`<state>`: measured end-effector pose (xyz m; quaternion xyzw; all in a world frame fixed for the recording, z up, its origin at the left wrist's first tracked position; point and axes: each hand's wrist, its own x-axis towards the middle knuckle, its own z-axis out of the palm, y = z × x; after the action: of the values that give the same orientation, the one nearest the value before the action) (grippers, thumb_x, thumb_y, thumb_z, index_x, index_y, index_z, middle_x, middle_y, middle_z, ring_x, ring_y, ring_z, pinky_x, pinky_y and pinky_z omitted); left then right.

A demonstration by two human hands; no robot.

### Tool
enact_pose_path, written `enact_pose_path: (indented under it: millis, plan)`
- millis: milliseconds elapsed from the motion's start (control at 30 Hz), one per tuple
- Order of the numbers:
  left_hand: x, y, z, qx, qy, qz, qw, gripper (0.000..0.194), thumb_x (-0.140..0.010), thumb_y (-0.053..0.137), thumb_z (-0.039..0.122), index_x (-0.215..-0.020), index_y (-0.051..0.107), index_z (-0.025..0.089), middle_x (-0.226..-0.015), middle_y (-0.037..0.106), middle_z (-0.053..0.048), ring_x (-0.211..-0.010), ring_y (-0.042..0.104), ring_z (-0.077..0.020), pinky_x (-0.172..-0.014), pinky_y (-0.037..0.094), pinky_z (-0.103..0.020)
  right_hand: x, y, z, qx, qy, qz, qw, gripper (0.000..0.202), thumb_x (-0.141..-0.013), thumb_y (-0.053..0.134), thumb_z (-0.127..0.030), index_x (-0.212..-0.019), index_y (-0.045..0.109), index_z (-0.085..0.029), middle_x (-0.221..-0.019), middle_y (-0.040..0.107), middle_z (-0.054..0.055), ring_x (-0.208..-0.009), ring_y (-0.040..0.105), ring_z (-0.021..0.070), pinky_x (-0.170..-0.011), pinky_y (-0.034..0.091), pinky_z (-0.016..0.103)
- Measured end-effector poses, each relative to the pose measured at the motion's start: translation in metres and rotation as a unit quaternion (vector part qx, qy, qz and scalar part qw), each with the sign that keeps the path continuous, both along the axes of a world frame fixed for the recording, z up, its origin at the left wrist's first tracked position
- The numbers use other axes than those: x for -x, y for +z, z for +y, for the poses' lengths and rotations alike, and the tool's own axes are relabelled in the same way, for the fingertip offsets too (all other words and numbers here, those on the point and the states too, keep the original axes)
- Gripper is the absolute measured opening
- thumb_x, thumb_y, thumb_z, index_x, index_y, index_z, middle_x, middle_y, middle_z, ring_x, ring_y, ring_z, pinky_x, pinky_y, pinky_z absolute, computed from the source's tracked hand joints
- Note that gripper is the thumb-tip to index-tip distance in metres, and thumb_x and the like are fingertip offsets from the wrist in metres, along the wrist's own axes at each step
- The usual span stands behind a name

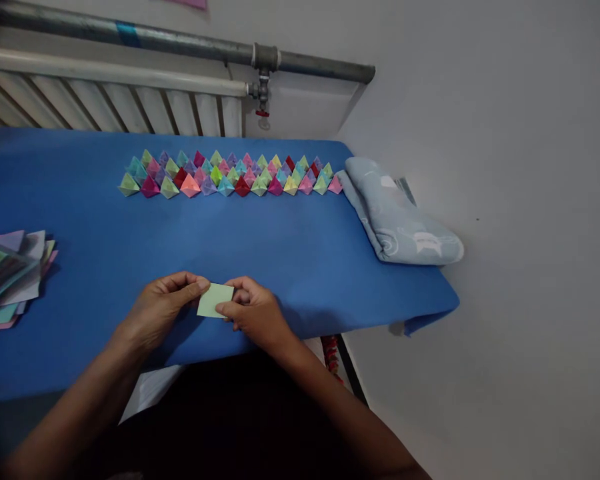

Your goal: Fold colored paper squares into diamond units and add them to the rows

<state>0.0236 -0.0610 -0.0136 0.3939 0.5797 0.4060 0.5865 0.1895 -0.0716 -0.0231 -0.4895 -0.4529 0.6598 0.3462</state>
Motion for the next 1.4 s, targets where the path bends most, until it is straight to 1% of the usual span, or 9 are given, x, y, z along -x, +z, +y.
enact_pose_path:
  millis: [200,400,600,767,833,900,1067,1233,1400]
  plan:
    - [-0.001,0.0,0.008,-0.016,-0.055,0.073,0.996,0.027,-0.065,0.069,0.044,-0.062,0.064,0.018,-0.055,0.053,0.003,-0.053,0.044,-0.0107,-0.054,0.033,-0.024,-0.002,0.001,-0.002,-0.02,0.007,-0.051,0.998,0.039,-0.072,0.066,-0.022,-0.11,0.055,-0.023,-0.055,0.054,-0.011,-0.05,0.049,0.0085,-0.052,0.037,0.021]
    - [0.001,-0.003,0.01,-0.088,-0.14,0.213,0.963,0.022,-0.074,0.059,0.039,-0.066,0.068,0.022,-0.063,0.061,0.0,-0.061,0.051,-0.0156,-0.058,0.035,-0.027,-0.011,0.004,-0.006,-0.01,0.046,-0.083,0.995,0.038,-0.076,0.064,-0.02,-0.114,0.056,-0.025,-0.055,0.052,-0.011,-0.052,0.052,0.0085,-0.057,0.039,0.022]
    - [-0.005,-0.015,0.004,-0.198,-0.181,0.364,0.892,0.017,-0.08,0.058,0.027,-0.068,0.07,0.023,-0.078,0.064,-0.003,-0.081,0.056,-0.0218,-0.077,0.04,-0.036,-0.022,0.005,-0.015,0.013,0.083,-0.11,0.99,0.032,-0.079,0.062,-0.022,-0.111,0.058,-0.024,-0.055,0.054,-0.009,-0.051,0.053,0.0097,-0.054,0.038,0.023]
    - [-0.011,-0.024,-0.005,-0.235,-0.17,0.443,0.849,0.013,-0.083,0.059,0.023,-0.075,0.069,0.021,-0.086,0.065,-0.004,-0.087,0.054,-0.0237,-0.079,0.039,-0.04,-0.028,0.011,-0.02,0.0,0.11,-0.169,0.979,0.02,-0.083,0.058,-0.02,-0.103,0.061,-0.023,-0.062,0.059,-0.006,-0.049,0.051,0.0088,-0.051,0.037,0.022]
    - [-0.011,-0.025,-0.007,-0.242,-0.164,0.447,0.845,0.011,-0.084,0.06,0.023,-0.076,0.068,0.021,-0.088,0.065,-0.004,-0.088,0.054,-0.0235,-0.079,0.038,-0.04,-0.031,0.013,-0.021,-0.055,0.13,-0.222,0.965,0.014,-0.087,0.056,-0.022,-0.098,0.063,-0.023,-0.067,0.061,-0.005,-0.051,0.053,0.0093,-0.053,0.037,0.024]
    - [-0.011,-0.026,-0.009,-0.243,-0.158,0.452,0.843,0.01,-0.084,0.061,0.023,-0.077,0.068,0.02,-0.089,0.065,-0.004,-0.089,0.054,-0.0234,-0.079,0.038,-0.04,-0.032,0.013,-0.021,-0.165,0.126,-0.275,0.939,0.012,-0.09,0.053,-0.023,-0.091,0.066,-0.022,-0.071,0.063,-0.003,-0.061,0.056,0.0113,-0.06,0.04,0.025]
    - [-0.012,-0.026,-0.01,-0.251,-0.157,0.459,0.838,0.012,-0.085,0.06,0.023,-0.076,0.066,0.02,-0.089,0.064,-0.004,-0.088,0.054,-0.0227,-0.078,0.038,-0.039,-0.032,0.0,-0.014,-0.418,0.142,-0.321,0.838,0.015,-0.093,0.053,-0.02,-0.099,0.067,-0.02,-0.103,0.069,0.006,-0.094,0.058,0.0185,-0.087,0.042,0.036]
    - [-0.01,-0.031,-0.011,-0.274,-0.153,0.47,0.825,0.011,-0.086,0.059,0.024,-0.078,0.066,0.02,-0.089,0.065,-0.005,-0.087,0.054,-0.0227,-0.077,0.039,-0.039,-0.032,-0.017,-0.014,-0.453,0.183,-0.369,0.791,0.016,-0.093,0.057,-0.023,-0.104,0.068,-0.021,-0.112,0.068,0.006,-0.102,0.052,0.0222,-0.087,0.04,0.038]
    - [-0.004,-0.033,-0.012,-0.337,-0.121,0.487,0.797,0.011,-0.087,0.058,0.025,-0.093,0.066,0.02,-0.098,0.065,-0.008,-0.094,0.056,-0.0249,-0.081,0.042,-0.041,-0.033,-0.017,-0.015,-0.444,0.198,-0.374,0.79,0.018,-0.094,0.056,-0.025,-0.106,0.068,-0.022,-0.112,0.067,0.006,-0.103,0.052,0.0217,-0.088,0.039,0.039]
